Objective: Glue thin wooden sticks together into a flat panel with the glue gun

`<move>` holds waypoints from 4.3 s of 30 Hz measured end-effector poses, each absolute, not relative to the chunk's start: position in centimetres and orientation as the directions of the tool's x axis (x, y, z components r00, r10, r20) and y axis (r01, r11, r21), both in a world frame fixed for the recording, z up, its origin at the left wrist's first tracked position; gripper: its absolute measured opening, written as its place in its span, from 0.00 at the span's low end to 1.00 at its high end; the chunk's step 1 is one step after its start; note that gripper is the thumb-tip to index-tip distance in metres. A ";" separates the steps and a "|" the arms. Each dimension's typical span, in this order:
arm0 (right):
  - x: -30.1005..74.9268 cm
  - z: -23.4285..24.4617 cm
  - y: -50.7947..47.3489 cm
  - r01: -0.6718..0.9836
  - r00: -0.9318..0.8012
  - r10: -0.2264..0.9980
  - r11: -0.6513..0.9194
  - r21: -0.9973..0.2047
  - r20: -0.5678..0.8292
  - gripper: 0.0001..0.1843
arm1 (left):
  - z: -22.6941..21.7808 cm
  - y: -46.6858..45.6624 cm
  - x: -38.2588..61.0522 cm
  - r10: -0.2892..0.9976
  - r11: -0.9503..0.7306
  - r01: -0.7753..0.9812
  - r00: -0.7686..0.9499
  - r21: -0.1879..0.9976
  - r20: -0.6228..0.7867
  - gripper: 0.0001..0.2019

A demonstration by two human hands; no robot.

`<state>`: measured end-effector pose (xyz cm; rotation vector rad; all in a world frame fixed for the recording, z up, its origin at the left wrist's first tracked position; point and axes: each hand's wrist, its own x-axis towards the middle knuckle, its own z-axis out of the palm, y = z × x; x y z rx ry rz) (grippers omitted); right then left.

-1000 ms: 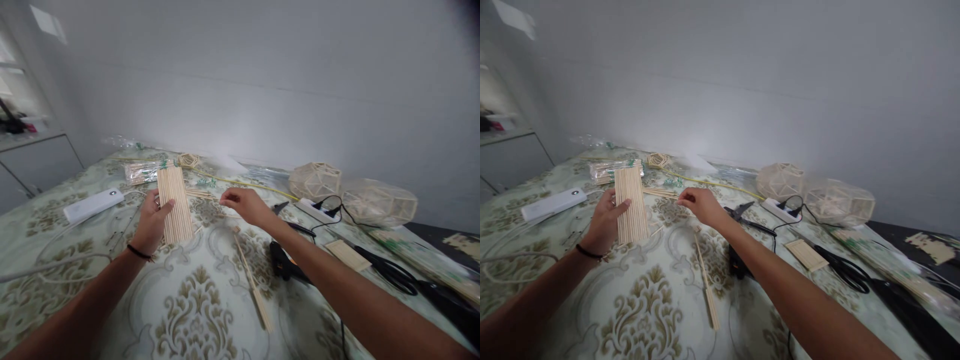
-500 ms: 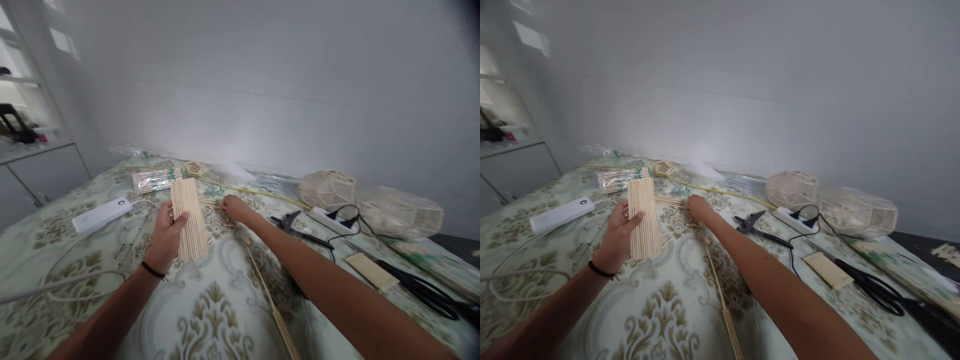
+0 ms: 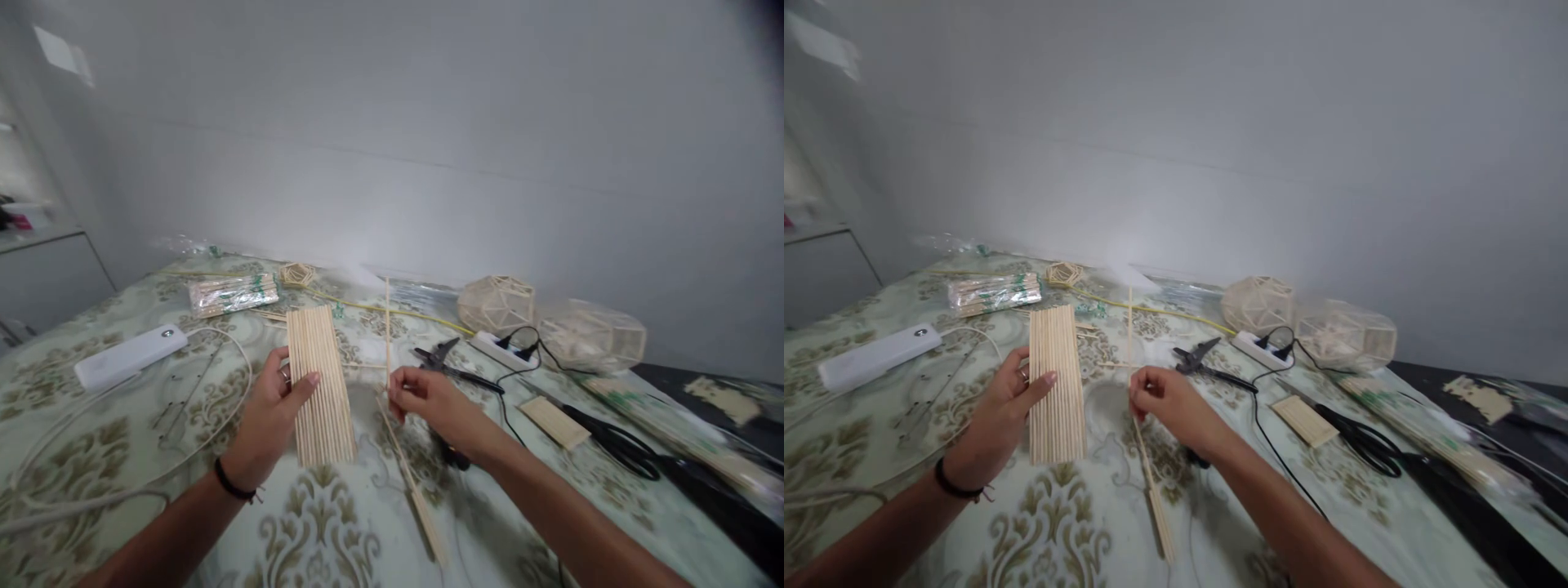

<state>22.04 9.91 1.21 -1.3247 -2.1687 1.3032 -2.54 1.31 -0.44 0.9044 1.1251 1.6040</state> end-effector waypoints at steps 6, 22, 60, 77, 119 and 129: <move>23.2 -0.2 2.5 0.318 -0.628 0.725 -0.092 -0.944 -0.282 0.37 | -0.7 -0.2 -0.5 0.987 -0.029 -0.258 -0.158 0.966 -0.012 0.31; 22.5 -0.8 1.0 0.158 -0.626 0.686 -0.352 -0.923 -0.369 0.31 | -1.0 -1.1 0.4 0.996 -0.032 -0.205 -0.090 0.978 0.014 0.25; 22.0 -0.7 0.1 0.260 -0.580 0.735 -0.242 -0.935 -0.351 0.29 | -0.3 -1.4 1.1 0.993 -0.032 -0.135 -0.116 0.990 0.016 0.27; 23.4 0.0 1.3 0.336 -0.444 0.883 0.007 -0.942 -0.152 0.19 | -1.1 -2.2 1.2 0.997 0.070 -0.090 0.034 0.993 -0.067 0.24; 24.0 -0.3 2.0 0.380 -0.362 0.916 -0.022 -0.925 -0.170 0.22 | -3.0 -2.1 0.3 0.937 0.200 0.047 0.282 0.979 -0.205 0.23; 24.3 -0.6 2.4 0.346 -0.398 0.898 -0.040 -0.937 -0.185 0.25 | -3.3 -1.9 0.4 0.947 0.145 0.029 0.284 0.989 -0.148 0.24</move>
